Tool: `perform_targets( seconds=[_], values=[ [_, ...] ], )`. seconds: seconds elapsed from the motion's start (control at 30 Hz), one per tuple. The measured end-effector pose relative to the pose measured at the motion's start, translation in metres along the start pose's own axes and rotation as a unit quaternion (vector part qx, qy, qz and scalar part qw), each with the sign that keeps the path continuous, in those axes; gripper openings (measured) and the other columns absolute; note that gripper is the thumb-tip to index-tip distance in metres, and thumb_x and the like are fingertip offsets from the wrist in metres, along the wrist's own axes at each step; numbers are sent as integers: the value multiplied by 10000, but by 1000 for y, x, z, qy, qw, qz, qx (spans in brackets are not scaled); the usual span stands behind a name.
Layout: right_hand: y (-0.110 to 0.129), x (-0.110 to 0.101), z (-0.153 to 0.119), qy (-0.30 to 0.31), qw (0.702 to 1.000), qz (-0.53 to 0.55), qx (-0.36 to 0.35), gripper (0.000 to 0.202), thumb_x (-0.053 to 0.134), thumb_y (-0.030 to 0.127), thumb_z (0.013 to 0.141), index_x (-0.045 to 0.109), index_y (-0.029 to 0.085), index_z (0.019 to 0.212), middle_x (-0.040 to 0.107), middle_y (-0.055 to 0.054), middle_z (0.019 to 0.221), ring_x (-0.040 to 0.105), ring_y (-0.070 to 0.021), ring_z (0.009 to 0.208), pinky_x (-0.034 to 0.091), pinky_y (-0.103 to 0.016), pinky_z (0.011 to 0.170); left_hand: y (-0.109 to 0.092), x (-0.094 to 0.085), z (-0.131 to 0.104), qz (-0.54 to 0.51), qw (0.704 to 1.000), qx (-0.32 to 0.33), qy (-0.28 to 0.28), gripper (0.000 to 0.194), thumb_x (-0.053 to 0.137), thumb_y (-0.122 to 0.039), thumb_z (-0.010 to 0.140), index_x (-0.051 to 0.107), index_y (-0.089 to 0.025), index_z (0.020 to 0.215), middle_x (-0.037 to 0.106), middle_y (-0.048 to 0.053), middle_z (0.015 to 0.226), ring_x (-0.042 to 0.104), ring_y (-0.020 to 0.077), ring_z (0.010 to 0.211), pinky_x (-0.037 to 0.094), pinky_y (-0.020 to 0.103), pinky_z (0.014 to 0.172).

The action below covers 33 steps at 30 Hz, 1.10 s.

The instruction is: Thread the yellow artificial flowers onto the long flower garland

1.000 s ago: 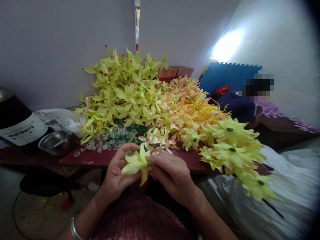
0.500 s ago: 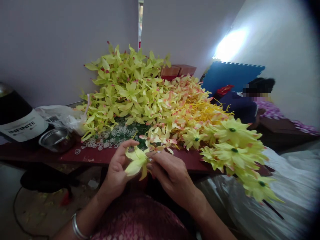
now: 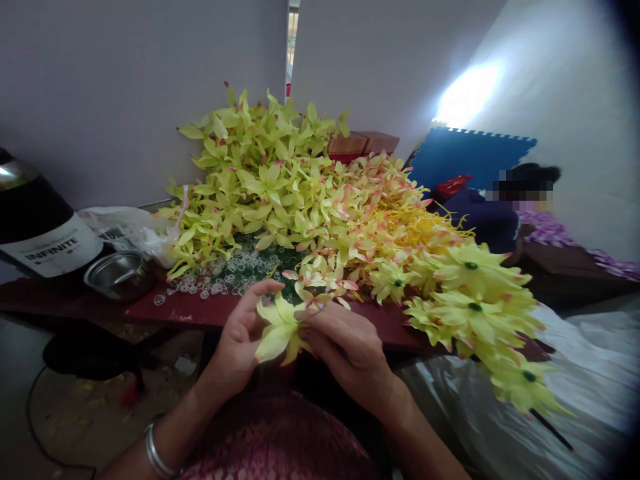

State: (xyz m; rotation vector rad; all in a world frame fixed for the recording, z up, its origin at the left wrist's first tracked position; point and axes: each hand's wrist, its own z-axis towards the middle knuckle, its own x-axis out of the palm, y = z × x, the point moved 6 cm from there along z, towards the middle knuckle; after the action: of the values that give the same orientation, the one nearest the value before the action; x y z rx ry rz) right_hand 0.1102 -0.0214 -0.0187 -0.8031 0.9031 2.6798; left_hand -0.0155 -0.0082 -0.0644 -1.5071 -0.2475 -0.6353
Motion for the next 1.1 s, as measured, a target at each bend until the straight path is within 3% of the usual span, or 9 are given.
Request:
perform_targets(
  seconds=[0.27,0.57,0.77,1.0,1.1],
  values=[
    [2,-2,0,-8,999,9,-40,204,526,61,837,583,146,1014,648,-69,784,578,-161,699,445,-290,613,0,1,-2,-4,1000,-16,21,667,724,-68,646,448,-291,1210,665,-6,808,612,107,604,478,178,557],
    [1,-1,0,-3,1000,2,-4,167,504,125,870,592,161,1007,658,-61,811,602,-158,730,469,-277,636,0,0,-1,-1,1000,-20,5,688,747,-114,631,443,-271,1228,663,15,828,593,106,585,451,169,519],
    [8,-1,-3,-59,998,-30,-5,202,506,101,855,575,177,1030,645,-49,760,579,-155,668,459,-281,597,-6,2,-1,7,999,44,-13,607,741,-100,644,506,-276,1176,654,-23,709,553,67,523,454,147,539],
    [15,0,-8,-135,990,-23,-28,338,527,25,805,550,196,1096,634,-40,737,543,-147,627,454,-281,587,-9,-1,-4,57,996,65,-21,617,733,-82,651,503,-277,1189,683,9,855,618,111,678,468,155,608],
    [16,1,-8,-139,990,-8,-28,343,521,16,801,552,192,1093,628,-34,716,527,-140,606,440,-271,565,-9,-2,-5,64,995,67,-23,620,730,-78,652,500,-280,1191,679,1,830,618,116,674,465,159,605]
  ],
)
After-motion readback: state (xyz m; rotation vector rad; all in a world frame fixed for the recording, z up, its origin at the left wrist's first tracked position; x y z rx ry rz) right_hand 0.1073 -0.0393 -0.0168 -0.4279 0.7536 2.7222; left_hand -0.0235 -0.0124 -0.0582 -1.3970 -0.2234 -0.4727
